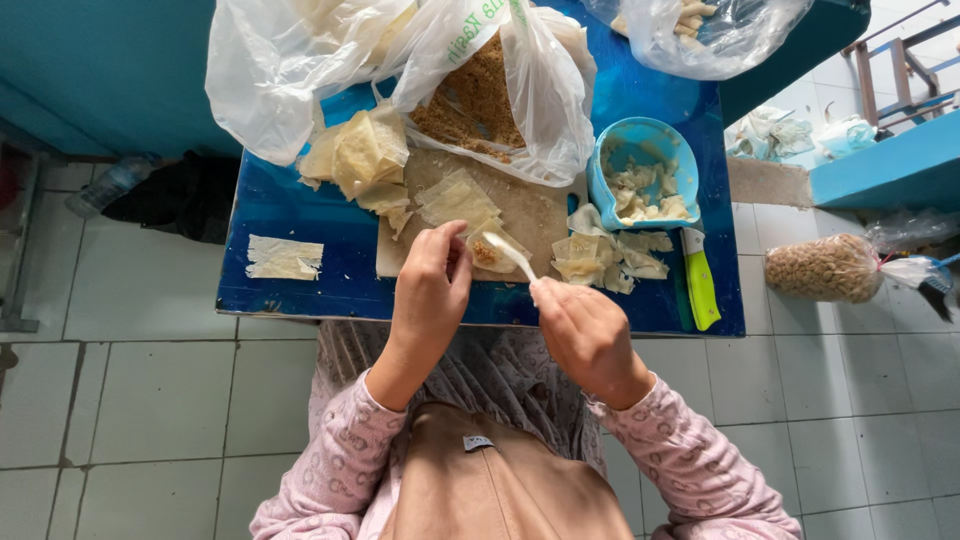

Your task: The person sits at a blue table folding thin pastry sheets around filling. They scoop filling with a spoon from a plastic bag onto a wrapper, fold the wrapper over the filling by hand, and set the folded piece on the table, repeating the cycle.

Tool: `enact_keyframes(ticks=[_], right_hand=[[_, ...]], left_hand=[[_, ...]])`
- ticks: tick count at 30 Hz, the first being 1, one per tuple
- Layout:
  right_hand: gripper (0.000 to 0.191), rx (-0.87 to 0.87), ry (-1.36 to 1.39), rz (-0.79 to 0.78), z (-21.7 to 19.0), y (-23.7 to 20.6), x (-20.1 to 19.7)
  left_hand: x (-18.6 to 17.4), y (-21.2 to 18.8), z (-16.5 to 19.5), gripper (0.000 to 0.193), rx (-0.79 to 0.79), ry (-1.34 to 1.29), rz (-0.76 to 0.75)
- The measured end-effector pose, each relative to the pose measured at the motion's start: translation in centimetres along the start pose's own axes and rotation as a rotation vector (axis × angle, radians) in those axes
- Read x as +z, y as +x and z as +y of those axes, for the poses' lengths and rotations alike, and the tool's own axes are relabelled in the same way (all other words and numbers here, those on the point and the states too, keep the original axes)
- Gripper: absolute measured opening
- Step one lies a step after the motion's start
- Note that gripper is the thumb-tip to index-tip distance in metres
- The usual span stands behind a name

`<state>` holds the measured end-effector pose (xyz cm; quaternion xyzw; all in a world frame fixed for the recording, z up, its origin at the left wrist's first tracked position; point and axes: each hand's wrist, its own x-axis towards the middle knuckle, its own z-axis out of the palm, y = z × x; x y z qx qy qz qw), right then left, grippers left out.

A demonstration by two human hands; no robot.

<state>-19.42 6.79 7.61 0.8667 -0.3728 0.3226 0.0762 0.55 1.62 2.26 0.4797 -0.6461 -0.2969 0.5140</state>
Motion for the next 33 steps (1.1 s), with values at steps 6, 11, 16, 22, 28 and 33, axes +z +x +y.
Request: enact_keyframes(ticks=[6, 11, 16, 22, 28, 33], right_hand=[[0.029, 0.06, -0.161, 0.122, 3.9, 6.0, 2.7], [0.021, 0.296, -0.179, -0.082, 4.3, 6.8, 3.8], [0.015, 0.575, 0.094, -0.286, 3.3, 3.7, 4.1], [0.014, 0.94, 0.515, -0.209, 3.5, 3.5, 4.6], [0.02, 0.832, 0.704, -0.129, 3.2, 3.9, 5.2], [0.019, 0.716, 0.491, -0.094, 3.2, 3.8, 6.2]], left_hand=[[0.8, 0.0, 0.5, 0.033, 0.049, 0.036, -0.035], [0.6, 0.4, 0.5, 0.035, 0.156, 0.114, -0.03], [0.4, 0.5, -0.2, 0.024, -0.041, 0.064, -0.097], [0.2, 0.6, -0.3, 0.01, 0.044, 0.135, -0.104], [0.0, 0.7, -0.2, 0.015, 0.031, 0.142, -0.12], [0.0, 0.8, 0.0, 0.037, 0.06, 0.141, -0.076]])
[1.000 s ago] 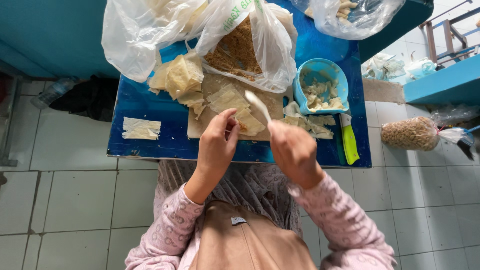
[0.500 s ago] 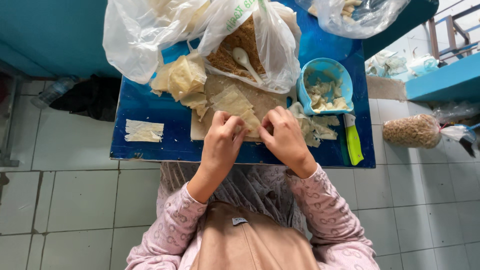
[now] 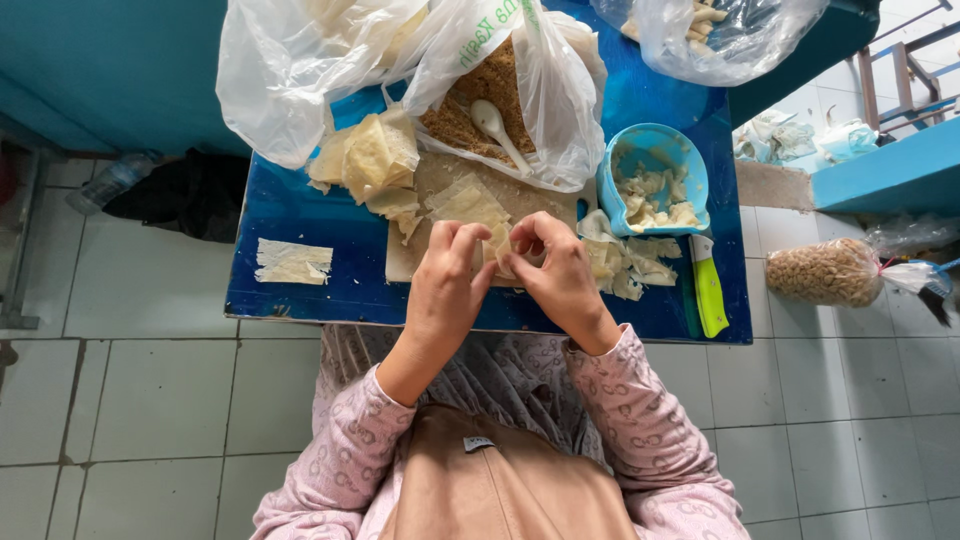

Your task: The person sits at a blue table folding thin pastry sheets around filling. They scoop filling with a spoon from a plastic bag onto a wrapper, fold the wrapper over the filling by hand, and set the folded piece on the table, repeating the cycle.

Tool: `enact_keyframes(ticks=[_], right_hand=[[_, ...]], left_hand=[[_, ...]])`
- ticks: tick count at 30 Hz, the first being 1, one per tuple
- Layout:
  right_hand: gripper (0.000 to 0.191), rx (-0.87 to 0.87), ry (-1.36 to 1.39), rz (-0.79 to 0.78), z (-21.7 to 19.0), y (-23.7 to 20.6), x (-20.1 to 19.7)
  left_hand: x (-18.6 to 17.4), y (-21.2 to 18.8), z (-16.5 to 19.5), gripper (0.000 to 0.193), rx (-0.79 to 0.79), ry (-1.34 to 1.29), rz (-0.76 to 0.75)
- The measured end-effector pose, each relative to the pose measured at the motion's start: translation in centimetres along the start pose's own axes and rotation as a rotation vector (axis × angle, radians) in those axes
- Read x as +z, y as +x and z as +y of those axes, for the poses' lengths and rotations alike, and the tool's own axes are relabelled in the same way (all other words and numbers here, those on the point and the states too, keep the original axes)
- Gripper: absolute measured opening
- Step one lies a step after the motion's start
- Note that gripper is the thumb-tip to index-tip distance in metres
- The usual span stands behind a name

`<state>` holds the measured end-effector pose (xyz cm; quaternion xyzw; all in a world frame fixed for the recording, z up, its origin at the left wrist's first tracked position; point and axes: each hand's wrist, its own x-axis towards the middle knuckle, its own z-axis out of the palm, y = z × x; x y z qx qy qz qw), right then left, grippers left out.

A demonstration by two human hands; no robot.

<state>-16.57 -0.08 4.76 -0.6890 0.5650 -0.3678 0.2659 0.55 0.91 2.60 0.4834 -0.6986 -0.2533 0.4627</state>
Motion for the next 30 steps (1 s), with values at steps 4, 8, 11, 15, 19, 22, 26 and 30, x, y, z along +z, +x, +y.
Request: enact_keyframes(ticks=[4, 8, 11, 15, 19, 22, 26, 30], right_hand=[[0.017, -0.063, -0.085, 0.074, 0.2, -0.2, 0.7], [0.014, -0.076, -0.168, 0.079, 0.1, -0.3, 1.2], [0.009, -0.129, -0.244, 0.047, -0.3, -0.5, 0.8], [0.019, -0.367, -0.407, -0.016, -1.3, -2.0, -1.2], [0.031, -0.54, -0.625, -0.044, -1.3, -2.9, -2.0], [0.011, -0.462, -0.439, 0.052, -0.6, -2.4, -1.2], [0.008, -0.147, -0.24, 0.1, 0.0, -1.4, 0.1], [0.008, -0.168, -0.221, 0.077, 0.0, -1.2, 0.2]], left_hand=[[0.0, 0.0, 0.2, 0.039, 0.034, 0.009, -0.023], [0.1, -0.1, -0.1, 0.027, 0.086, 0.05, -0.037], [-0.1, 0.1, -0.5, 0.011, 0.101, 0.056, -0.066], [-0.9, -0.1, -0.6, 0.013, 0.237, 0.148, -0.078], [-1.8, -0.5, -0.6, 0.017, 0.322, 0.185, -0.117], [-1.7, -0.4, -0.6, 0.022, 0.371, 0.21, -0.13], [-1.3, 0.2, -0.7, 0.013, 0.366, 0.317, -0.116], [-0.5, 1.5, -1.0, 0.012, 0.302, 0.293, -0.142]])
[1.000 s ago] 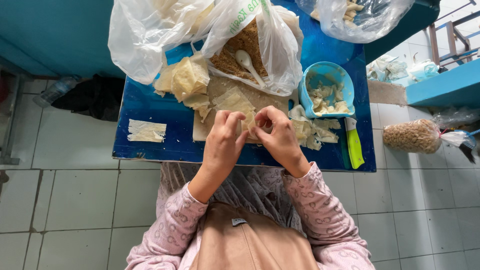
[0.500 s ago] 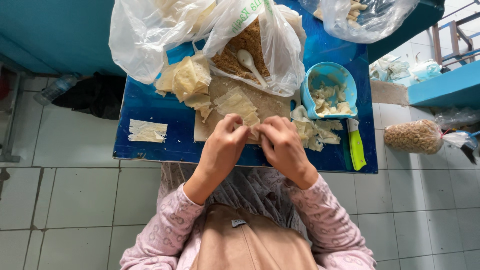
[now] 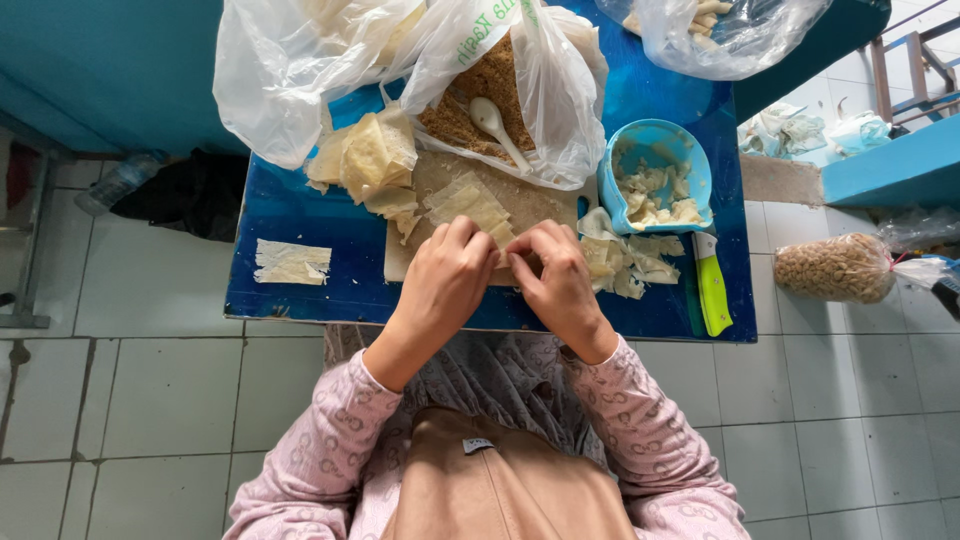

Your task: The person sits at a blue table folding thin pastry sheets around filling. They scoop filling with a spoon from a plastic bag onto a wrapper, fold the wrapper over the filling by hand, and set the folded piece on the table, repeating the cycle.

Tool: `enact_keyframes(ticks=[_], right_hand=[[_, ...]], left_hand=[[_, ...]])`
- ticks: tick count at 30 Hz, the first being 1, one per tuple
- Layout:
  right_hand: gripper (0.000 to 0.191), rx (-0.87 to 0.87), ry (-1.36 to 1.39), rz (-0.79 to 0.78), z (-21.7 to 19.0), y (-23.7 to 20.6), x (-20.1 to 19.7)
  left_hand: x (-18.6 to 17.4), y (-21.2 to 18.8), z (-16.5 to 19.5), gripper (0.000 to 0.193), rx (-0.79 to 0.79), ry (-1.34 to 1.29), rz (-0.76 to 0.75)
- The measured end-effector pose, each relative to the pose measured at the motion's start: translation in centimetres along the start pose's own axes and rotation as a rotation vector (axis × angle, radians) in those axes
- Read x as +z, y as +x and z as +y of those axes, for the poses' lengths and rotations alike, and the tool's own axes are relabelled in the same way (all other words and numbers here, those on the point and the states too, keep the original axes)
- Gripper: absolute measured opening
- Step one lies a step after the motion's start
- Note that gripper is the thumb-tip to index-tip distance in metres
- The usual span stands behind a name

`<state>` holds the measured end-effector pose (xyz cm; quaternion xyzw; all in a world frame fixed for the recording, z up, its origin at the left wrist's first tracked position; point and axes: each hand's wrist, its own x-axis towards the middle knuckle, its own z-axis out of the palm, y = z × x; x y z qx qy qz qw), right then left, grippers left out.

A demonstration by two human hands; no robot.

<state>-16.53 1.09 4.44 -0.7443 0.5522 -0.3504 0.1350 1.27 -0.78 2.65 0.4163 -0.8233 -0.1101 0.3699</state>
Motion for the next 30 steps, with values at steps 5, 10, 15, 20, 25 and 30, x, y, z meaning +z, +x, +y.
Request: enact_keyframes(ticks=[5, 10, 15, 20, 25, 30], right_hand=[[0.01, -0.092, -0.014, -0.036, -0.1, 0.0, -0.7], [0.007, 0.091, -0.031, -0.012, -0.1, 0.2, 0.0], [0.011, 0.086, 0.003, 0.003, 0.2, 0.5, 0.6], [0.012, -0.013, 0.022, -0.037, 0.6, 0.3, 0.0], [0.012, -0.178, -0.179, -0.117, 0.3, 0.3, -1.0], [0.015, -0.292, -0.213, -0.081, 0.0, 0.3, -1.4]], left_hand=[[0.1, 1.1, -0.6, 0.015, -0.039, 0.017, -0.099], [-1.1, 1.0, -1.3, 0.015, -0.026, -0.142, -0.107], [-0.3, 0.8, -1.1, 0.01, -0.103, -0.159, -0.073], [0.5, 1.1, -1.1, 0.015, -0.177, -0.212, -0.059], [-0.7, 0.9, -0.9, 0.006, 0.028, -0.05, -0.059], [-2.0, 0.5, -0.9, 0.011, 0.134, 0.032, -0.061]])
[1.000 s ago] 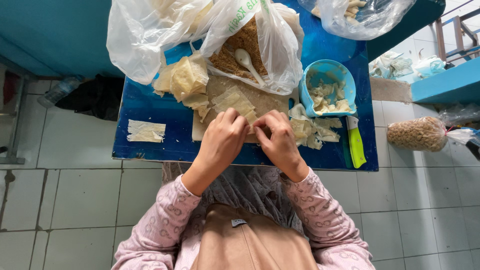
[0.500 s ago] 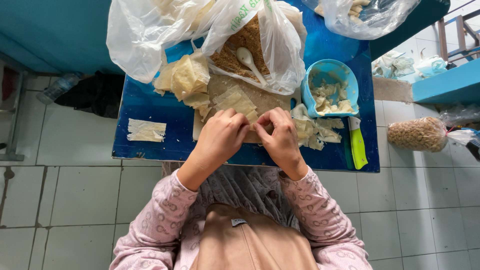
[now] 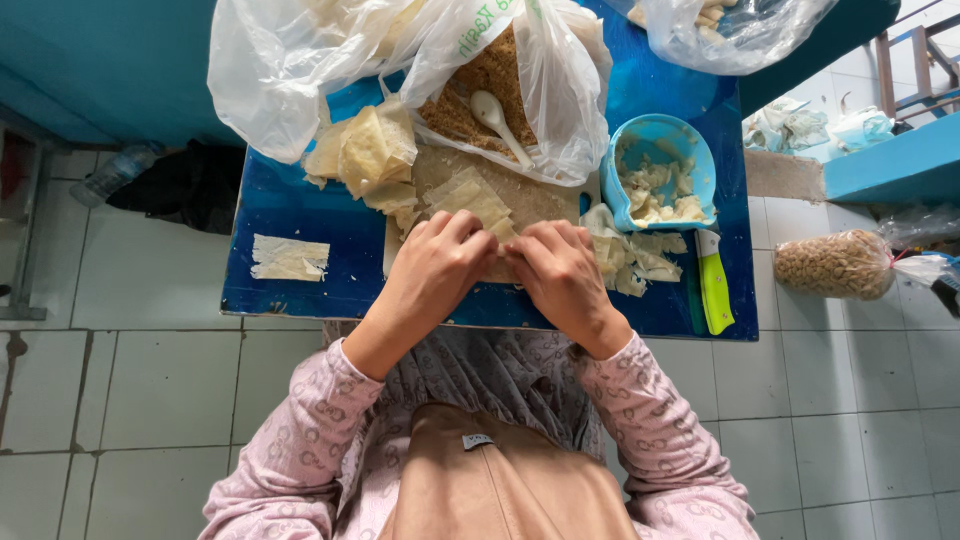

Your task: The person sits at a blue table folding thin pastry sheets around filling. They scoop filling with a spoon from a plastic bag onto a wrapper, fold the wrapper over the filling by hand, and set the folded piece on the table, repeating the cycle.

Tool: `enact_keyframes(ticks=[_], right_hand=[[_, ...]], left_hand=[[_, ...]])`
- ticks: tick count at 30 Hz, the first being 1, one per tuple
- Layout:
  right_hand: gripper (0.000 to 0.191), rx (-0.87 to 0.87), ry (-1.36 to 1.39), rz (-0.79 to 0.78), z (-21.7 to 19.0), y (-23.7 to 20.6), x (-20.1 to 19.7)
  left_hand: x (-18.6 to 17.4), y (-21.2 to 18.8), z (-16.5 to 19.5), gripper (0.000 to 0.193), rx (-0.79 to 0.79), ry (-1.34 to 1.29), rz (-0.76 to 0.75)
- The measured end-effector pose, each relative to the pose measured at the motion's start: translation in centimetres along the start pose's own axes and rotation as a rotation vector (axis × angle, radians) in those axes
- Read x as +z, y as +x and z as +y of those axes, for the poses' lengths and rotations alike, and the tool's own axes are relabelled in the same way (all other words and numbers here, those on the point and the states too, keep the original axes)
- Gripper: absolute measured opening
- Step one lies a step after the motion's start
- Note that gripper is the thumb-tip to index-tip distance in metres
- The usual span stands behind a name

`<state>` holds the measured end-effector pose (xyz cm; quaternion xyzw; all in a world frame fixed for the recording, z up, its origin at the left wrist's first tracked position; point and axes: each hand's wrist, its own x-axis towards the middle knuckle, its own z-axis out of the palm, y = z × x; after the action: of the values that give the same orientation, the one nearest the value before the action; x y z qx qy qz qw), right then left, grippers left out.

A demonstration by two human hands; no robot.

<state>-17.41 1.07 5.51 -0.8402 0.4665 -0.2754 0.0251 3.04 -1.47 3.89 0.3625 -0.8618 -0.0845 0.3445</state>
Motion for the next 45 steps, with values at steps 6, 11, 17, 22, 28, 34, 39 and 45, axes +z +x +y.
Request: enact_keyframes(ticks=[6, 11, 17, 22, 28, 34, 39, 45], right_hand=[[0.006, 0.184, 0.17, -0.101, 0.8, -0.3, 0.2], [0.007, 0.287, 0.238, -0.065, 1.0, 0.0, 0.8], [0.011, 0.051, 0.05, -0.034, 0.1, -0.8, 0.0], [0.019, -0.025, -0.062, 0.003, -0.4, -0.9, -0.2], [0.014, 0.012, -0.097, -0.1, -0.4, -1.4, -0.2], [0.033, -0.062, -0.521, 0.029, -1.9, -2.8, 1.0], [0.031, 0.064, -0.172, 0.13, -2.1, -2.6, 1.1], [0.01, 0.144, 0.071, -0.078, -1.0, -1.7, 0.0]], left_hand=[[1.7, -0.1, 0.5, 0.013, -0.144, -0.056, -0.051], [3.1, 0.5, 1.0, 0.015, -0.331, -0.054, -0.015], [1.5, 0.1, 1.2, 0.008, -0.117, -0.013, -0.047], [0.0, -0.6, 0.9, 0.013, 0.016, 0.078, -0.037], [0.9, -1.7, 1.6, 0.021, 0.08, 0.318, -0.008], [2.2, -3.3, 2.9, 0.036, 0.06, 0.634, 0.033], [1.7, -3.5, 3.1, 0.042, 0.03, 0.627, 0.003], [1.4, -3.4, 3.3, 0.038, -0.033, 0.475, 0.001]])
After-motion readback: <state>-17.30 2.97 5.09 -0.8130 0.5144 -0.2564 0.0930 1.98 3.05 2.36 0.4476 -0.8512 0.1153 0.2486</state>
